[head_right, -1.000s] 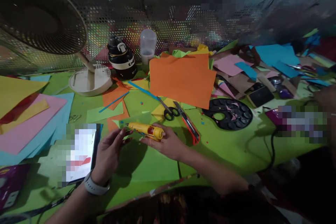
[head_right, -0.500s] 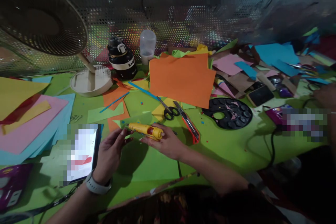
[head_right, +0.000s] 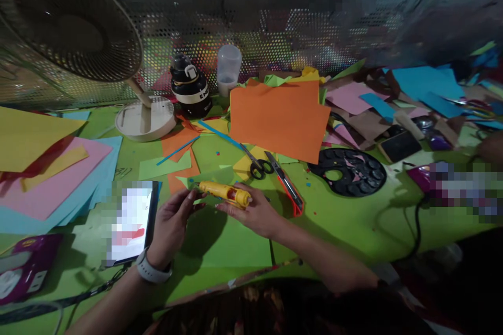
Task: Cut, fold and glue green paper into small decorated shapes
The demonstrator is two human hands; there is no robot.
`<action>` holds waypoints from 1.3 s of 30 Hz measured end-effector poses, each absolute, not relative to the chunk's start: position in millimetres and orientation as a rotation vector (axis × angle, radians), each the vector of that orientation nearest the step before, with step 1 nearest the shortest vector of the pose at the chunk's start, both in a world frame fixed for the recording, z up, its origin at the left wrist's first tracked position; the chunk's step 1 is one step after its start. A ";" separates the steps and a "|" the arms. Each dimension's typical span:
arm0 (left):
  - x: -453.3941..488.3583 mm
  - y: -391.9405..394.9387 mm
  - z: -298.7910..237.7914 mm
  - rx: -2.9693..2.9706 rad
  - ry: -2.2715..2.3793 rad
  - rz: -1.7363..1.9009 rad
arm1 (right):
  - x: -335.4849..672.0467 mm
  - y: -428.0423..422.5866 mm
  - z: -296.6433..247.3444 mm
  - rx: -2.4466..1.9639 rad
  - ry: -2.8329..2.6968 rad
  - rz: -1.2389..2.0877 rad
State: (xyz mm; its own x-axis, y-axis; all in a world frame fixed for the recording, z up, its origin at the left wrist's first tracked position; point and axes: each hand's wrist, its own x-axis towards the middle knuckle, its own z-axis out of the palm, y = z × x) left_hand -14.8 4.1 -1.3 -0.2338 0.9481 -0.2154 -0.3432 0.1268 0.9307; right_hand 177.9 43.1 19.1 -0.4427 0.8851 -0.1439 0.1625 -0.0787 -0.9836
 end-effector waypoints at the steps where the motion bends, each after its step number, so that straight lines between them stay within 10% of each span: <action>1: -14.6 4.3 -0.9 0.695 1.228 1.404 | 177.6 43.0 19.4 -1.147 -1.588 1.585; 39: -14.9 4.6 0.7 0.759 1.252 1.419 | 179.8 40.7 14.8 -1.186 -1.686 1.496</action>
State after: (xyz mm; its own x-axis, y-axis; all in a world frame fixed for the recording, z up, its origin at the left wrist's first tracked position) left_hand -14.9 4.6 0.7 -0.2503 0.9528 -0.1717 -0.2891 0.0957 0.9525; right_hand 179.8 40.7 14.8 -0.4319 0.8927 -0.1289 0.2341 -0.0270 -0.9718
